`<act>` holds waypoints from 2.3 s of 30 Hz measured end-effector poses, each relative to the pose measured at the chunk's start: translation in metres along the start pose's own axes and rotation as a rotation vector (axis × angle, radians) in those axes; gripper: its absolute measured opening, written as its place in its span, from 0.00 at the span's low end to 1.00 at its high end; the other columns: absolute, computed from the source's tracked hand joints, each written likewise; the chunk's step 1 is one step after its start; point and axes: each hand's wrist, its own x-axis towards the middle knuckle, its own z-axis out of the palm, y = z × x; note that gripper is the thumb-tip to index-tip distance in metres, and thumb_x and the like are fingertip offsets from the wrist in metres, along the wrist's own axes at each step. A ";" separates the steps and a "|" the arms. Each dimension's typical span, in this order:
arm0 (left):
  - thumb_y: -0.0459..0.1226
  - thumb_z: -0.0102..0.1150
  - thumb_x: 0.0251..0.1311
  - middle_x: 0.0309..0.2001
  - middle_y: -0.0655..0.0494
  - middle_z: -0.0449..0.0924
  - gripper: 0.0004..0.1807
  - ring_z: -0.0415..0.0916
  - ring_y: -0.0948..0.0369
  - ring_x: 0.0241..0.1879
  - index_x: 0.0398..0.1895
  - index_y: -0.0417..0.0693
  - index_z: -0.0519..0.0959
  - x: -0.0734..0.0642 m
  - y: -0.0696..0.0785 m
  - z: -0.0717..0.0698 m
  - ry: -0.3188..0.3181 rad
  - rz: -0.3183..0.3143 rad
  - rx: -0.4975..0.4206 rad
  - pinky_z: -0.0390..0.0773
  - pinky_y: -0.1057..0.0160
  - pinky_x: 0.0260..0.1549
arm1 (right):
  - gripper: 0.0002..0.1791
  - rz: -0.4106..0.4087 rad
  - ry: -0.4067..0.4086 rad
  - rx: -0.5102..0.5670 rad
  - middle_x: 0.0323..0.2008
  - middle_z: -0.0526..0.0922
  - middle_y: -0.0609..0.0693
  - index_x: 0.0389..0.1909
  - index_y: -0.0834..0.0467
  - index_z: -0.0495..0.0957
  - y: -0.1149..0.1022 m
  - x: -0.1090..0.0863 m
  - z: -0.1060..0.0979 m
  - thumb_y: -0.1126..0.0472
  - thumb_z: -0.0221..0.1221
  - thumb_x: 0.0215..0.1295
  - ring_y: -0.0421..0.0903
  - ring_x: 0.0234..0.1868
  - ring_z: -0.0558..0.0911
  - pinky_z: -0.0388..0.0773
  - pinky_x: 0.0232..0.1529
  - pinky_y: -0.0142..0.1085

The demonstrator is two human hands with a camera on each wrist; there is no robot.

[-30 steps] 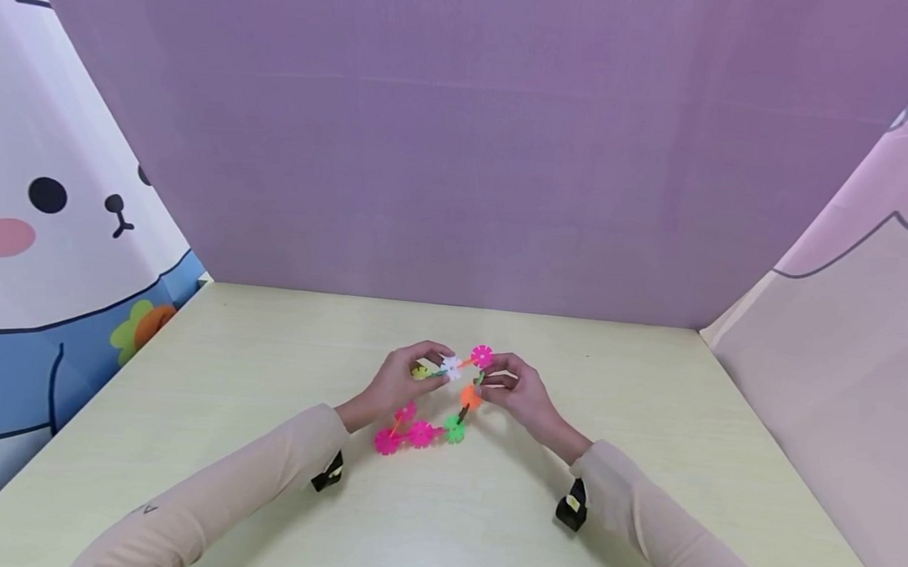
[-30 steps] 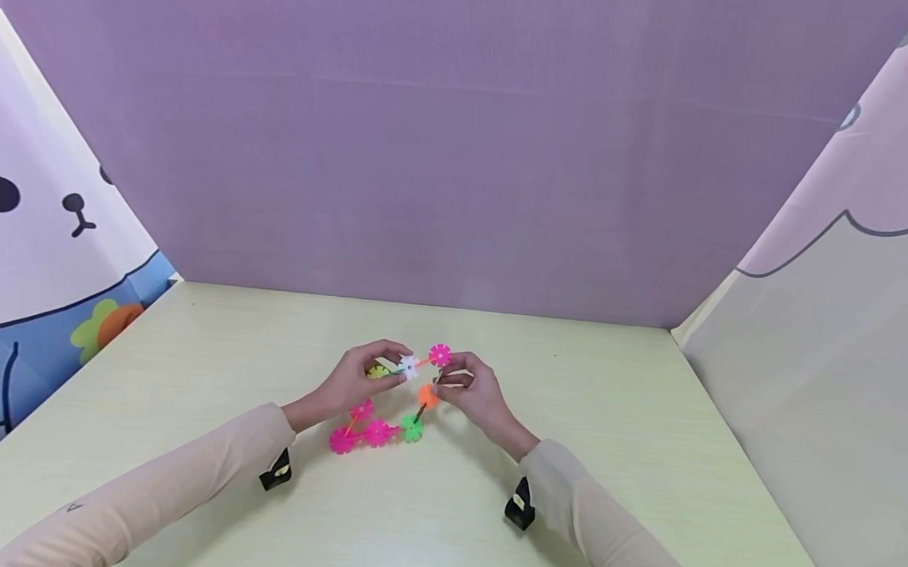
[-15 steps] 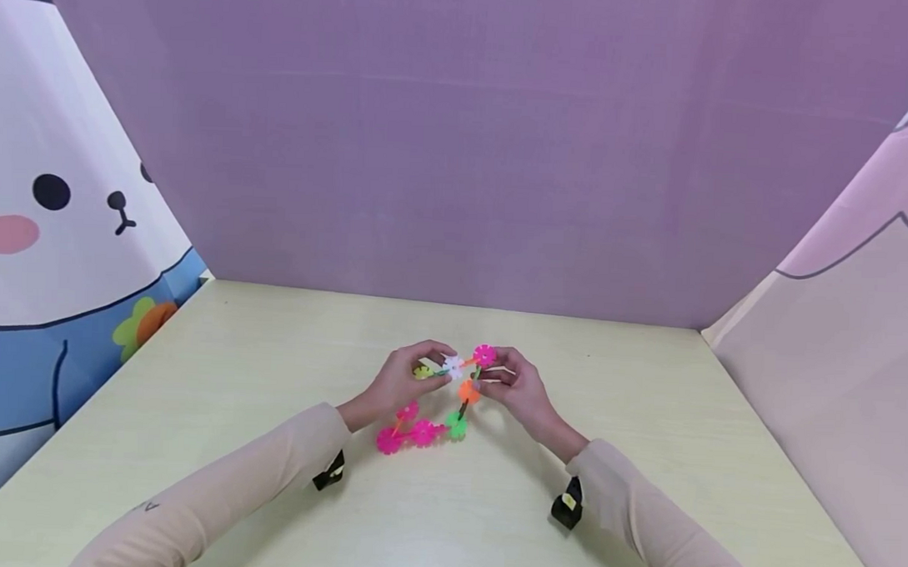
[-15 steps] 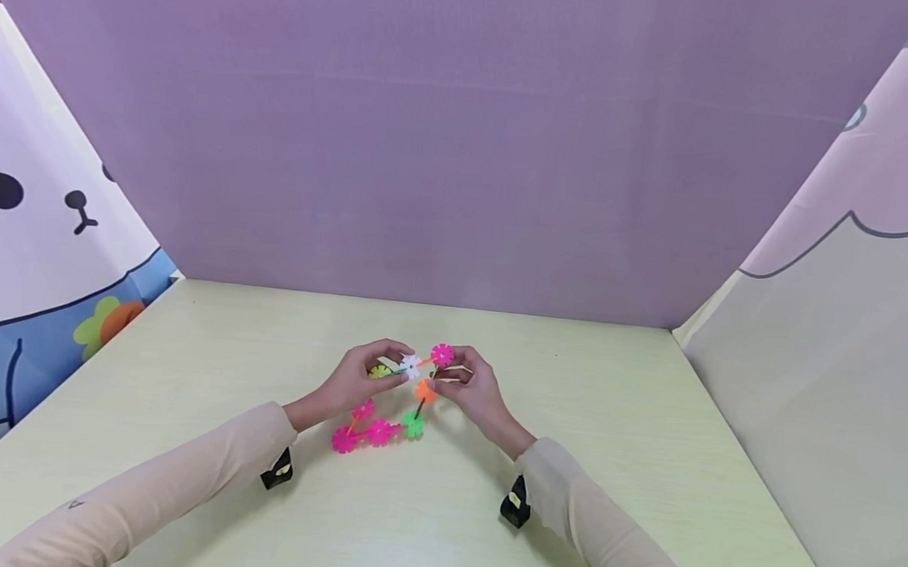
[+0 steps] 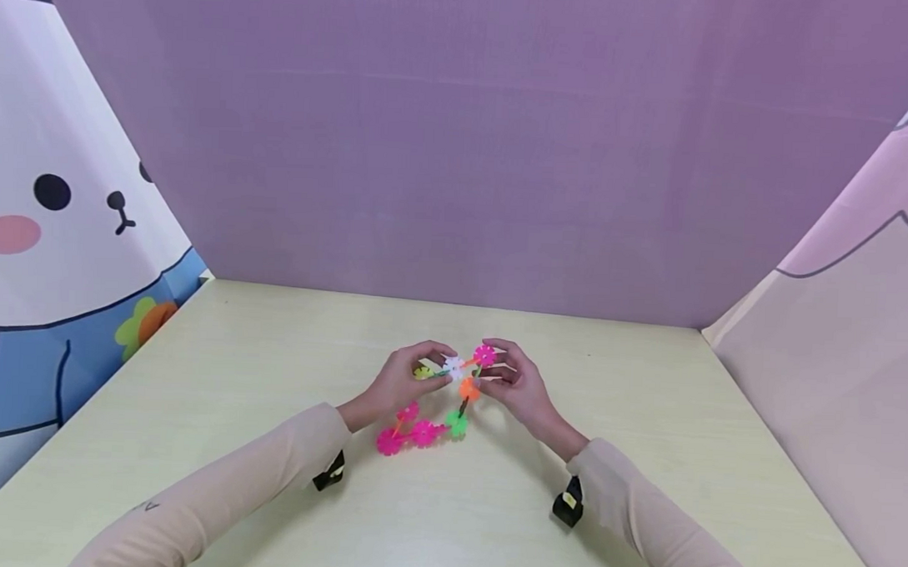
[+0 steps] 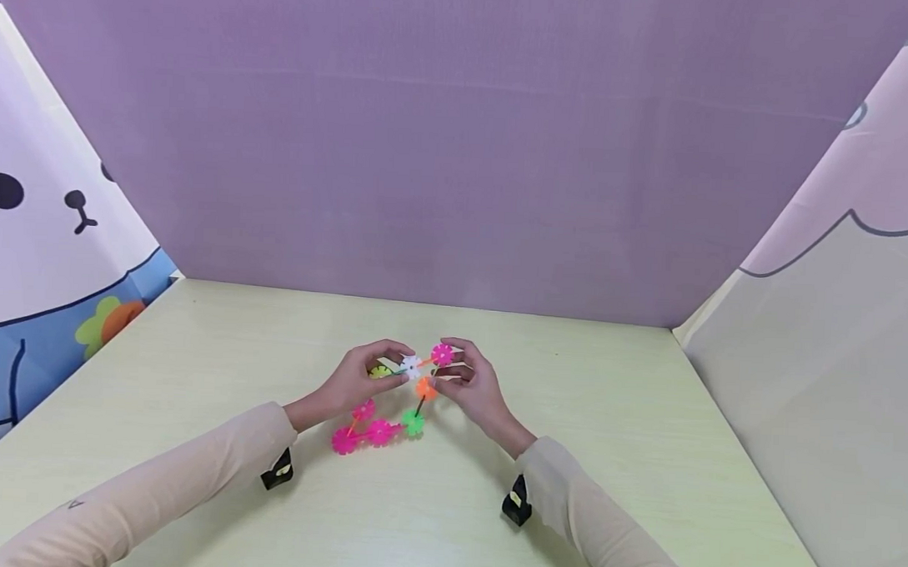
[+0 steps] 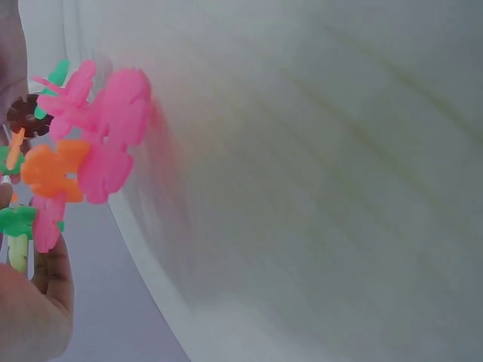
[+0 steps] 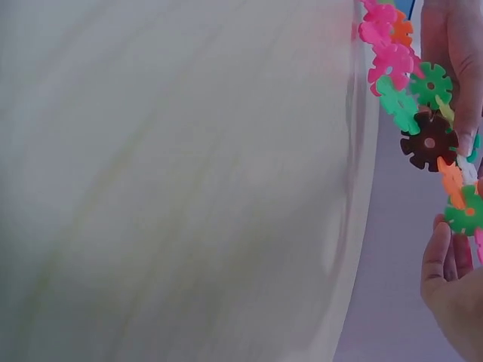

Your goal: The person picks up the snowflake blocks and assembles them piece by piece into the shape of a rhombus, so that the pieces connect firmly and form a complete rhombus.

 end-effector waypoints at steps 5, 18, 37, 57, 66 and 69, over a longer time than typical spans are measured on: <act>0.35 0.62 0.53 0.41 0.56 0.80 0.17 0.75 0.58 0.45 0.49 0.49 0.76 0.007 -0.021 0.003 0.013 0.003 0.025 0.72 0.56 0.42 | 0.32 -0.031 0.003 -0.029 0.50 0.71 0.70 0.60 0.56 0.64 0.001 -0.001 0.001 0.70 0.62 0.53 0.61 0.48 0.77 0.79 0.40 0.31; 0.38 0.63 0.53 0.39 0.62 0.80 0.16 0.75 0.62 0.44 0.47 0.57 0.77 0.007 -0.037 0.005 0.009 0.013 0.038 0.71 0.62 0.38 | 0.30 -0.104 0.028 -0.084 0.46 0.74 0.69 0.59 0.54 0.66 0.002 -0.007 0.005 0.71 0.62 0.54 0.58 0.46 0.78 0.79 0.39 0.30; 0.38 0.63 0.53 0.39 0.61 0.80 0.15 0.76 0.59 0.44 0.46 0.58 0.77 0.006 -0.036 0.006 -0.006 0.003 0.031 0.73 0.61 0.40 | 0.34 -0.145 0.021 -0.149 0.45 0.73 0.68 0.59 0.65 0.63 -0.012 -0.012 0.010 0.78 0.62 0.48 0.65 0.45 0.76 0.79 0.43 0.41; 0.38 0.64 0.53 0.40 0.60 0.80 0.16 0.76 0.60 0.44 0.46 0.57 0.77 0.007 -0.037 0.006 -0.015 0.023 0.014 0.73 0.60 0.40 | 0.32 -0.106 0.050 -0.211 0.42 0.76 0.69 0.56 0.64 0.68 -0.026 -0.015 0.011 0.76 0.64 0.46 0.58 0.34 0.78 0.79 0.31 0.30; 0.37 0.64 0.52 0.40 0.59 0.80 0.16 0.76 0.58 0.43 0.46 0.55 0.77 0.006 -0.038 0.007 -0.022 0.022 0.015 0.73 0.61 0.39 | 0.31 -0.124 0.049 -0.244 0.41 0.77 0.69 0.55 0.65 0.69 -0.027 -0.015 0.012 0.75 0.64 0.46 0.56 0.32 0.78 0.77 0.30 0.26; 0.38 0.64 0.52 0.40 0.58 0.80 0.16 0.76 0.56 0.44 0.46 0.55 0.77 0.006 -0.038 0.006 -0.028 0.013 0.016 0.72 0.60 0.40 | 0.30 -0.133 0.045 -0.258 0.41 0.77 0.68 0.55 0.65 0.69 -0.028 -0.016 0.012 0.76 0.64 0.46 0.57 0.32 0.78 0.77 0.30 0.26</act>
